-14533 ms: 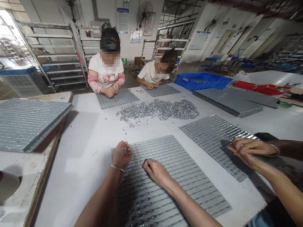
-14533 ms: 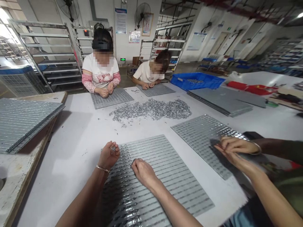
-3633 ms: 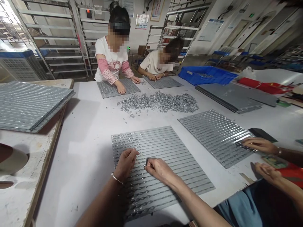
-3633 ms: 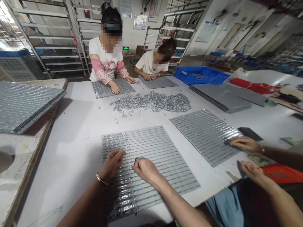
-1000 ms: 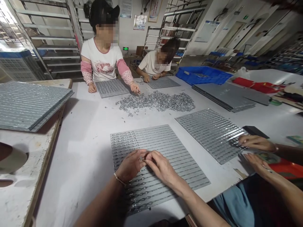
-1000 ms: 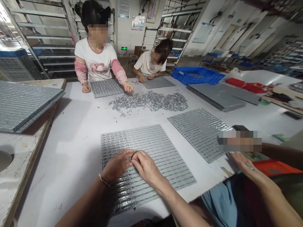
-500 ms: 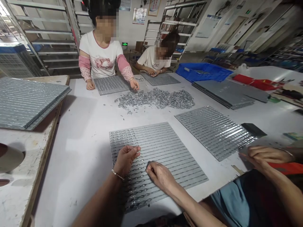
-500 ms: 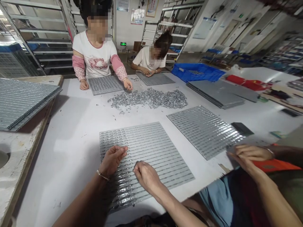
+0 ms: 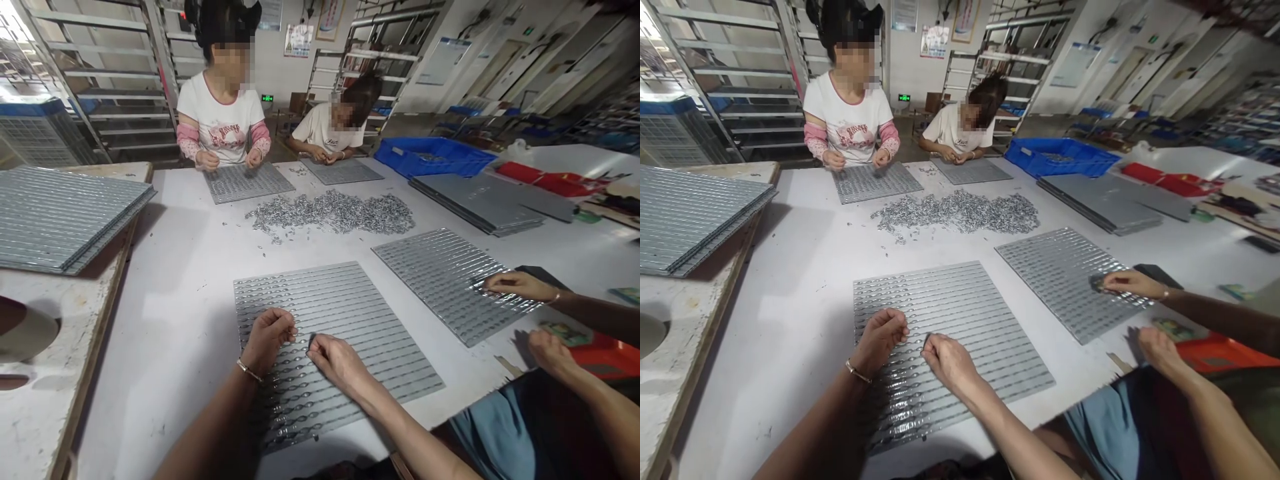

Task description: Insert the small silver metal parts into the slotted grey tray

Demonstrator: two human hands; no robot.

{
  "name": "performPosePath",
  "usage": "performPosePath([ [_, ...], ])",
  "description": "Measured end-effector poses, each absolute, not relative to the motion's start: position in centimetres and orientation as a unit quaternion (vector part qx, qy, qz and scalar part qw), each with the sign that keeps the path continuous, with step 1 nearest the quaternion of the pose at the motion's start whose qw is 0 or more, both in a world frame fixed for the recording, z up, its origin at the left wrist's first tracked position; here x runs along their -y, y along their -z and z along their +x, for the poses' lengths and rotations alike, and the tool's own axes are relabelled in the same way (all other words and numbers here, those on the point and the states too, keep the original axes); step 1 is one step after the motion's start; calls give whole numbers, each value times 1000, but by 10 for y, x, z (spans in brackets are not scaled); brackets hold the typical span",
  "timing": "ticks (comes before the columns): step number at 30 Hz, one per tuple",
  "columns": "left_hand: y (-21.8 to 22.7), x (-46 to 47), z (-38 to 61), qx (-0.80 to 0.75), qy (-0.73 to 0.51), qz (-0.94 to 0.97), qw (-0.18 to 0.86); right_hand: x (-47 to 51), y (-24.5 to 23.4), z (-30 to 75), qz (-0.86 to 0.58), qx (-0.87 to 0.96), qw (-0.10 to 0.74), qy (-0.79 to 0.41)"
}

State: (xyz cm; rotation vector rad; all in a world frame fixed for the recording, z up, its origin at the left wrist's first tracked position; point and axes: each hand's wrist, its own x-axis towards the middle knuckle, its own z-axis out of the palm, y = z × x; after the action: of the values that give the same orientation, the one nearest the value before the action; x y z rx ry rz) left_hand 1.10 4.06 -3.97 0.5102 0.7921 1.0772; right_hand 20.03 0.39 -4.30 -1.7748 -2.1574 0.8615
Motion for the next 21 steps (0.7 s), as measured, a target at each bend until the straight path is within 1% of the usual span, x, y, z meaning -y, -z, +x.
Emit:
performPosePath([
  [8,43,-38,11,-319,-466,246,788,-8,54,207,-578,744,130,-311],
  [13,47,-39,11,-321,-471,254,781,-7,55,208,-568,754,128,-304],
  [18,54,-40,13,-332,-455,303,769,-6,56,207,-564,762,131,-290],
  [21,57,-40,14,-349,-445,348,748,-8,51,207,-571,742,147,-319],
])
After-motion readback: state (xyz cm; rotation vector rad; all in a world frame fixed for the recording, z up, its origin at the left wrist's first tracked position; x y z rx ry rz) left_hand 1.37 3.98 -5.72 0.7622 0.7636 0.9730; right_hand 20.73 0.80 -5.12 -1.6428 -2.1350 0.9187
